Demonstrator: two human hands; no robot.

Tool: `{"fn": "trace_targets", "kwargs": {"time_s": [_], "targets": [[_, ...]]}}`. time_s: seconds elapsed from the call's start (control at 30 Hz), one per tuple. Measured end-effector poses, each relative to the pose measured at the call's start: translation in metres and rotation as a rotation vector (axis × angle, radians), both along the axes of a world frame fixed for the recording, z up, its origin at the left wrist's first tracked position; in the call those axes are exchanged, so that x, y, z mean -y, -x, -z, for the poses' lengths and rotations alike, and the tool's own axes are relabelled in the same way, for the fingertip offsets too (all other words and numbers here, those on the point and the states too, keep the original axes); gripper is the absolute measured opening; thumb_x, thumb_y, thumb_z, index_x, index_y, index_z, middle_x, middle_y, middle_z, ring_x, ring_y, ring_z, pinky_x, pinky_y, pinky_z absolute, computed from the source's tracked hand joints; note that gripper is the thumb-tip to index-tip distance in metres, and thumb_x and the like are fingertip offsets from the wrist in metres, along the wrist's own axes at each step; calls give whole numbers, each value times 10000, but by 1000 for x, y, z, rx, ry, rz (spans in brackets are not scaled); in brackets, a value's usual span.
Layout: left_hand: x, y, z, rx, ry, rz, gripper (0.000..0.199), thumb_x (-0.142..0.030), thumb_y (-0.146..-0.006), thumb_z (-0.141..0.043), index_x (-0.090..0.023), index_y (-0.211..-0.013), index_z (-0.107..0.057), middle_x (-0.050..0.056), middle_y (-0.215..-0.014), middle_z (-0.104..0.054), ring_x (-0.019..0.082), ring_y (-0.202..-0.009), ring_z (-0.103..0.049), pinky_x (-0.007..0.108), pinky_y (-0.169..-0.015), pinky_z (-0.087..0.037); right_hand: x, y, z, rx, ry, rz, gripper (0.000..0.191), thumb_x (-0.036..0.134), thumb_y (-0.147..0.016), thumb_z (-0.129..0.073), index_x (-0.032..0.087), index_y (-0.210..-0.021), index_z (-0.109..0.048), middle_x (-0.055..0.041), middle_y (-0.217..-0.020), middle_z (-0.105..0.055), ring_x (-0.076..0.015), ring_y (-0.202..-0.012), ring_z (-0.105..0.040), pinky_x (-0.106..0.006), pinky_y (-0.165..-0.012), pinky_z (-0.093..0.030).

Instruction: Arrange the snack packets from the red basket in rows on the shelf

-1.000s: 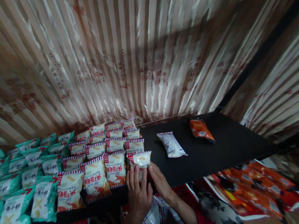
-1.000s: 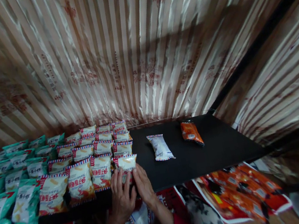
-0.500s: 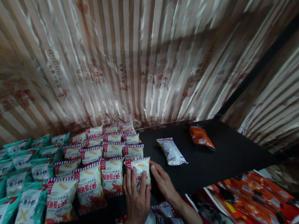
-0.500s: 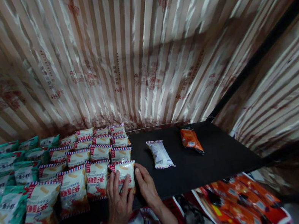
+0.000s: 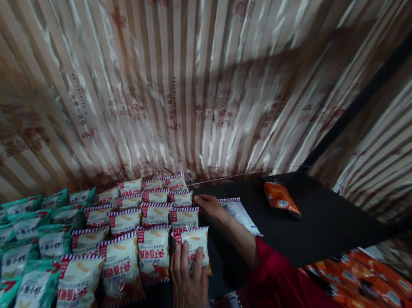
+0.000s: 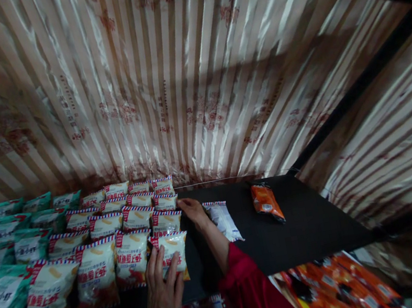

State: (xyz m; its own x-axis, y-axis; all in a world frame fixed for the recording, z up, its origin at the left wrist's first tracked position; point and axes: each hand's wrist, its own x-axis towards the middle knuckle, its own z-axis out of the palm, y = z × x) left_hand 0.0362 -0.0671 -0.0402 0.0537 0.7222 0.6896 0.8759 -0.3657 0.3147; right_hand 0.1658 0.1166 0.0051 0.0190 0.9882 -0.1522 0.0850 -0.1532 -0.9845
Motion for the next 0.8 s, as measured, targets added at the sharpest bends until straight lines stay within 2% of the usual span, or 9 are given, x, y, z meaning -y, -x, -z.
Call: {"fn": "trace_targets", "kwargs": {"time_s": [0.17,0.3,0.5,0.8], "targets": [[0,-1,1,-8,12,9,467,-175,-838,-506,-230,-1298,-446,133,-1438,-282,327,-1331,-251,476,-1004,-347,-17,11,3,-66,6,-15,403,492,-551,-728,146,-757,-703,-61,-733,-716,-202,-710,-645,-296,-646,-491],[0,-1,2,-5,18,-6,470,-152,-838,-496,-238,-1297,-443,120,-1444,-278,320,-1335,-245,469,-1004,-350,-23,18,8,-138,28,33,402,470,-498,-756,142,-722,-687,-46,-656,-702,-183,-612,-631,-300,-611,-492],[0,0,0,7,15,-7,464,-195,-841,-502,-245,-1298,-439,114,-1443,-291,315,-1330,-260,465,-1011,-346,-24,22,11,-208,58,136,340,389,-433,-776,154,-645,-651,-7,-551,-661,-153,-518,-590,-284,-547,-472],[1,0,-1,15,22,-8,467,-175,-829,-521,-238,-1287,-454,119,-1436,-298,314,-1333,-257,462,-1022,-337,-20,29,8,-295,57,254,269,367,-473,-722,177,-615,-595,33,-488,-606,-123,-468,-541,-253,-486,-429]]}}
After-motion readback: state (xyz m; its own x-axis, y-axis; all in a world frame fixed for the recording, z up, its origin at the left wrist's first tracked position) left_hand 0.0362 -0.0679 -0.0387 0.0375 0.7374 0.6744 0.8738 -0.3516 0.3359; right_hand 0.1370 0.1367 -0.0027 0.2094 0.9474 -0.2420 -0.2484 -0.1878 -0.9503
